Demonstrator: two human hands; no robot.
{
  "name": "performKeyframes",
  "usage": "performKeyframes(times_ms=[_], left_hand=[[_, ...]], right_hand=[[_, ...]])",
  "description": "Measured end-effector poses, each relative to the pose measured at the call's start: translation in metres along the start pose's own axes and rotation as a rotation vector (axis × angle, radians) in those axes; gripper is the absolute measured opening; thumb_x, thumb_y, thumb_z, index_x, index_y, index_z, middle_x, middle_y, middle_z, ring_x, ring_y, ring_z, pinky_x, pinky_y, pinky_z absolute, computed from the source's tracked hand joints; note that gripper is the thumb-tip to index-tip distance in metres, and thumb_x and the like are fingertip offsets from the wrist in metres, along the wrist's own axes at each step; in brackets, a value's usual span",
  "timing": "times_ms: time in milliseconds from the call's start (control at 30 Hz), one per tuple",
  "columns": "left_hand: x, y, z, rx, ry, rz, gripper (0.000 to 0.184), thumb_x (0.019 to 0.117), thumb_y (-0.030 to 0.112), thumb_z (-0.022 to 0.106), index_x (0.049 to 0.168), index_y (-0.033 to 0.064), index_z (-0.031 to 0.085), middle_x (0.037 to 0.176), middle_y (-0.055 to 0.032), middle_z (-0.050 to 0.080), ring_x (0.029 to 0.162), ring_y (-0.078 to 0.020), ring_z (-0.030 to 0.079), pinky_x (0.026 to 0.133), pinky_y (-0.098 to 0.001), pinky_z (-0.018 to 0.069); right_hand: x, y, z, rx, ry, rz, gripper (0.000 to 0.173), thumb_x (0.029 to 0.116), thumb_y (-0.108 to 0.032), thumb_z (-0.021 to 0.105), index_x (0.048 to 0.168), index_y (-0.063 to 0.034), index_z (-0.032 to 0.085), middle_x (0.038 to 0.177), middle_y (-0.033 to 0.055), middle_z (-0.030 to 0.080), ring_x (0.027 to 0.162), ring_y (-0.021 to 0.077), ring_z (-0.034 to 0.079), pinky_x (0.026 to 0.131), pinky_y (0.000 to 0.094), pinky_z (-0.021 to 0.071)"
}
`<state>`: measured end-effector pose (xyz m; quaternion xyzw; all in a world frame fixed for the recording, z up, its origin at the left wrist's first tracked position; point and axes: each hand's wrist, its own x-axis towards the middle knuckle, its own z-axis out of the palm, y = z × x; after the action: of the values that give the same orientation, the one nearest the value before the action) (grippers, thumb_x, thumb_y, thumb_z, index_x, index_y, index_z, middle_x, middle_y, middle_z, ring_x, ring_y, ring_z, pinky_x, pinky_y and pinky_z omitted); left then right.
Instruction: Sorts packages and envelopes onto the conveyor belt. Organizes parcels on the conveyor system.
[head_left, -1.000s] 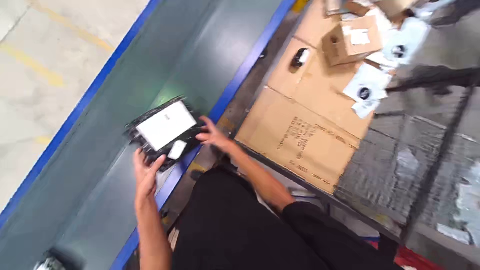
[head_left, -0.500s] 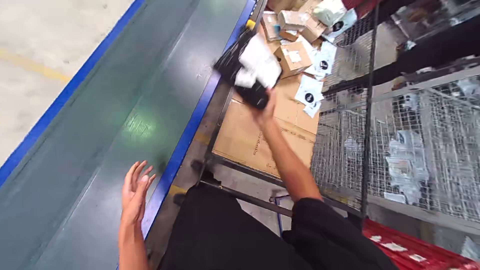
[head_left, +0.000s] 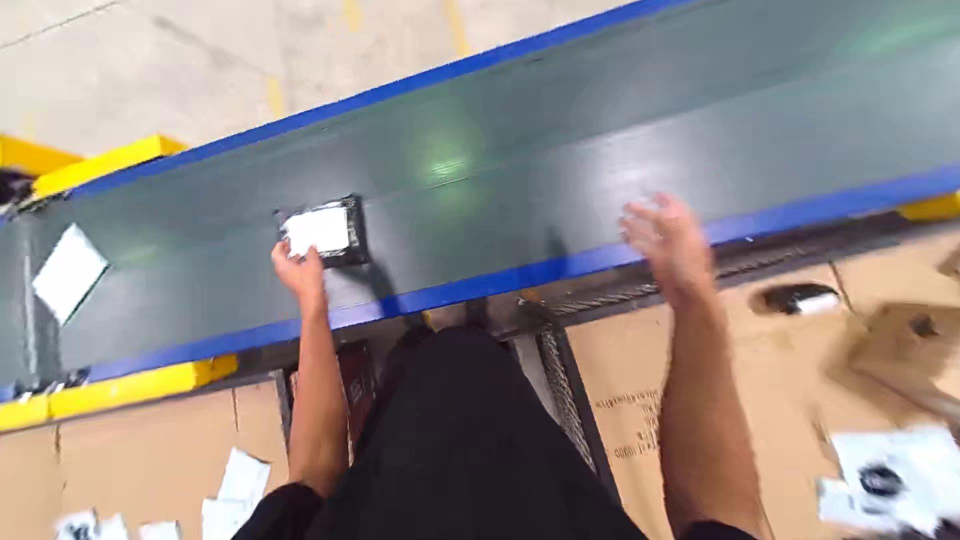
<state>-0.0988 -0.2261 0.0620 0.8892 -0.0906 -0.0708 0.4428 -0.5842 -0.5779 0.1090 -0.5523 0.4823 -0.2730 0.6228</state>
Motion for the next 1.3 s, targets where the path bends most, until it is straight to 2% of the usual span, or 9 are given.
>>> performKeyframes(times_ms=[300, 400, 467, 533, 700, 900, 1000, 1133, 1300], left_hand=[[0.039, -0.013, 0.044, 0.279, -0.186, -0.238, 0.089, 0.0896, 0.057, 0.07, 0.15, -0.0028, 0.043, 0.151, -0.0322, 0.043, 0.142, -0.0486, 0.039, 0.116, -0.0643, 0.0309], [0.034, -0.012, 0.071, 0.076, -0.337, -0.213, 0.069, 0.0964, 0.043, 0.069, 0.142, -0.0042, 0.05, 0.128, -0.0283, 0.063, 0.12, -0.038, 0.061, 0.105, -0.0553, 0.0485], [0.02, -0.004, 0.089, -0.185, -0.449, -0.165, 0.047, 0.1016, 0.025, 0.064, 0.136, -0.0043, 0.055, 0.125, -0.0229, 0.065, 0.114, -0.027, 0.065, 0.101, -0.0448, 0.0527], [0.003, 0.002, 0.103, -0.357, -0.593, -0.116, 0.044, 0.1022, 0.015, 0.06, 0.14, -0.0052, 0.051, 0.13, -0.0209, 0.063, 0.116, -0.0225, 0.065, 0.101, -0.0406, 0.0543], [-0.069, 0.04, 0.112, -0.454, -1.033, -0.12, 0.053, 0.1026, 0.016, 0.057, 0.149, -0.0012, 0.037, 0.131, -0.0129, 0.062, 0.112, -0.0186, 0.066, 0.096, -0.0403, 0.058], [-0.136, 0.085, 0.151, -0.263, -1.514, 0.211, 0.074, 0.0977, 0.04, 0.063, 0.156, 0.0049, 0.034, 0.134, -0.0103, 0.062, 0.111, -0.0203, 0.068, 0.093, -0.0386, 0.0597], [-0.14, 0.097, 0.161, -0.272, -1.515, 0.226, 0.07, 0.099, 0.031, 0.06, 0.158, 0.007, 0.032, 0.138, -0.0129, 0.061, 0.115, -0.0269, 0.067, 0.095, -0.0433, 0.0596], [-0.135, 0.09, 0.161, -0.247, -1.413, 0.167, 0.061, 0.1032, 0.025, 0.052, 0.157, 0.0057, 0.031, 0.139, -0.0121, 0.061, 0.112, -0.0225, 0.069, 0.094, -0.0387, 0.0594], [-0.133, 0.073, 0.145, -0.255, -1.302, 0.111, 0.052, 0.1049, 0.023, 0.049, 0.151, 0.0035, 0.038, 0.133, -0.01, 0.063, 0.107, -0.0195, 0.07, 0.092, -0.0359, 0.0601]], right_hand=[[0.014, 0.08, 0.327, -0.301, -0.374, -0.003, 0.082, 0.0985, -0.041, 0.064, 0.158, -0.0005, 0.027, 0.15, 0.0258, 0.046, 0.123, 0.0328, 0.061, 0.101, 0.0474, 0.0546], [0.0, 0.088, 0.366, -0.214, -0.311, 0.038, 0.093, 0.0959, -0.04, 0.068, 0.162, 0.0, 0.015, 0.15, 0.0296, 0.045, 0.132, 0.0355, 0.054, 0.109, 0.0497, 0.0477], [-0.008, 0.094, 0.366, -0.085, -0.187, 0.118, 0.085, 0.0973, -0.039, 0.069, 0.159, -0.0008, 0.024, 0.129, 0.0247, 0.063, 0.106, 0.0276, 0.072, 0.093, 0.0436, 0.0608], [-0.013, 0.101, 0.341, 0.101, -0.12, 0.222, 0.076, 0.0985, -0.038, 0.068, 0.154, -0.0007, 0.032, 0.122, 0.0225, 0.067, 0.096, 0.0263, 0.075, 0.086, 0.0419, 0.0641], [-0.058, 0.107, 0.224, 0.496, -0.043, 0.403, 0.086, 0.0973, -0.029, 0.07, 0.161, -0.0086, 0.017, 0.148, 0.0215, 0.049, 0.122, 0.0328, 0.063, 0.094, 0.0513, 0.0598], [-0.108, 0.083, 0.037, 0.404, 0.313, 0.269, 0.068, 0.0948, -0.02, 0.071, 0.151, -0.005, 0.038, 0.126, 0.0155, 0.065, 0.109, 0.0213, 0.068, 0.095, 0.0418, 0.0587], [-0.105, 0.054, -0.125, 0.292, 0.761, 0.034, 0.062, 0.0997, -0.032, 0.065, 0.151, -0.0076, 0.04, 0.125, 0.0126, 0.066, 0.106, 0.02, 0.068, 0.089, 0.0424, 0.0592], [-0.107, 0.013, -0.303, 0.615, 0.879, -0.273, 0.075, 0.1062, -0.059, 0.037, 0.165, -0.0205, 0.009, 0.164, 0.0158, 0.031, 0.14, 0.0328, 0.049, 0.109, 0.0503, 0.0514], [-0.103, 0.02, -0.283, 0.391, 0.807, -0.191, 0.063, 0.1093, -0.046, 0.04, 0.161, -0.0155, 0.021, 0.153, 0.0134, 0.049, 0.126, 0.0292, 0.062, 0.1, 0.0462, 0.0567]])
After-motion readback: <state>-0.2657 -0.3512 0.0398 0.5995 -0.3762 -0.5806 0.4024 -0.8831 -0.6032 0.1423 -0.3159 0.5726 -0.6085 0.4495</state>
